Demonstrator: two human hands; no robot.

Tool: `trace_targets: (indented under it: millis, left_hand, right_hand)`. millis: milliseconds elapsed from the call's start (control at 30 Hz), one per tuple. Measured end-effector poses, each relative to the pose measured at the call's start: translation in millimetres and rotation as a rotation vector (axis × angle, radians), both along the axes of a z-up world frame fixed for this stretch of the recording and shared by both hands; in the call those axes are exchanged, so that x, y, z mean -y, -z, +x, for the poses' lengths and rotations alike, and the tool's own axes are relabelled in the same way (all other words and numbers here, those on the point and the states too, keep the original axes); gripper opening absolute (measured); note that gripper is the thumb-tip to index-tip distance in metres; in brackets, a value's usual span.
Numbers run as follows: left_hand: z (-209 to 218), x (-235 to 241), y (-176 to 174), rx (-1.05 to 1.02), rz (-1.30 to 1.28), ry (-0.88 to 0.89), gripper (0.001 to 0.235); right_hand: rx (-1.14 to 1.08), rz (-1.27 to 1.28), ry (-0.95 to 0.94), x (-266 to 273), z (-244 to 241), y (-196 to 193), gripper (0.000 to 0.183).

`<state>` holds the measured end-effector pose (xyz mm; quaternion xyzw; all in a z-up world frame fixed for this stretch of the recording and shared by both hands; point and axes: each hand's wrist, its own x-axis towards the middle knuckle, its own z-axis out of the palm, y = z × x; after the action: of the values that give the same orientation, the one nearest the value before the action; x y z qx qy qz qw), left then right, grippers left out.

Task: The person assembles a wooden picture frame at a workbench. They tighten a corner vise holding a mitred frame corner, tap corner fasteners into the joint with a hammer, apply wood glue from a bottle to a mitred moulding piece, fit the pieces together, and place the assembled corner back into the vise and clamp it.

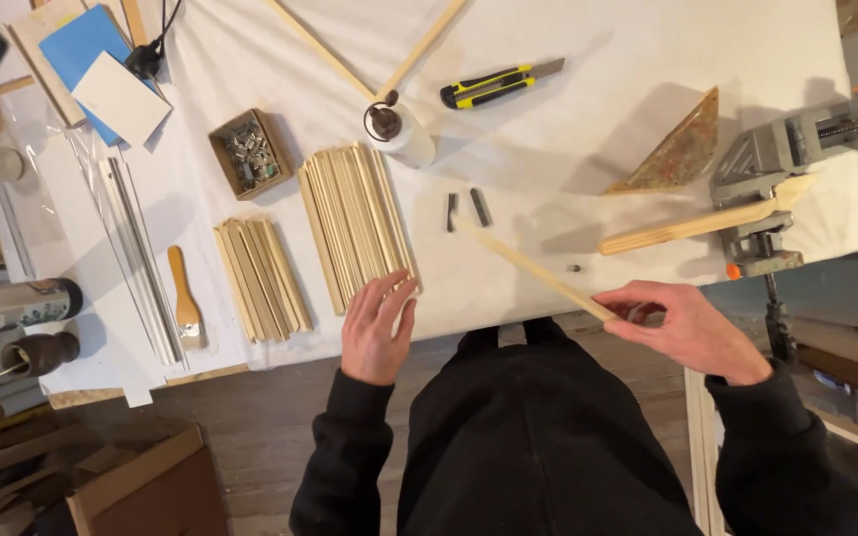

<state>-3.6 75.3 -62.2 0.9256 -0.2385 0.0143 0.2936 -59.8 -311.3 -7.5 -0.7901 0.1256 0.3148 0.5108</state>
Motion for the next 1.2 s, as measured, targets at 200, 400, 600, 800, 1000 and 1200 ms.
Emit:
trace_targets:
  millis: [200, 400, 600, 800, 1000, 1200]
  left_hand:
    - [-3.9, 63.1, -32.0, 0.031, -0.099, 0.141, 0.041]
    - [-13.9, 114.1, -41.0, -0.105, -0.101, 0.203, 0.043]
    - [-20.4, 107.1, -38.3, -0.344, -0.171, 0.134, 0.028]
    - [-18.1, 102.8, -51.3, -0.406, -0.283, 0.062, 0.026]
    - [-13.8, 103.5, -58.9, -0.4, -0.284, 0.042, 0.025]
    - [-11.3, 103.4, -65.2, -0.377, -0.311, 0.019, 0.026]
  right_hand:
    - [0.092, -0.089, -0.046, -15.6, 21.0, -10.0, 0.03]
    - [0.367, -0.035, -0.212, -42.4, 37.4, -18.0, 0.028]
    - [0.335, 0.057, -0.028, -62.1, 40.5, -25.0, 0.03]
    - [0.256, 0.294, 0.24, -69.5, 27.6, 6.8, 0.024]
    - [0.231, 0.331, 0.297, -73.6, 27.7, 8.5, 0.022]
    - [0.237, 0.409, 0.318, -77.7, 29.7, 5.8, 0.021]
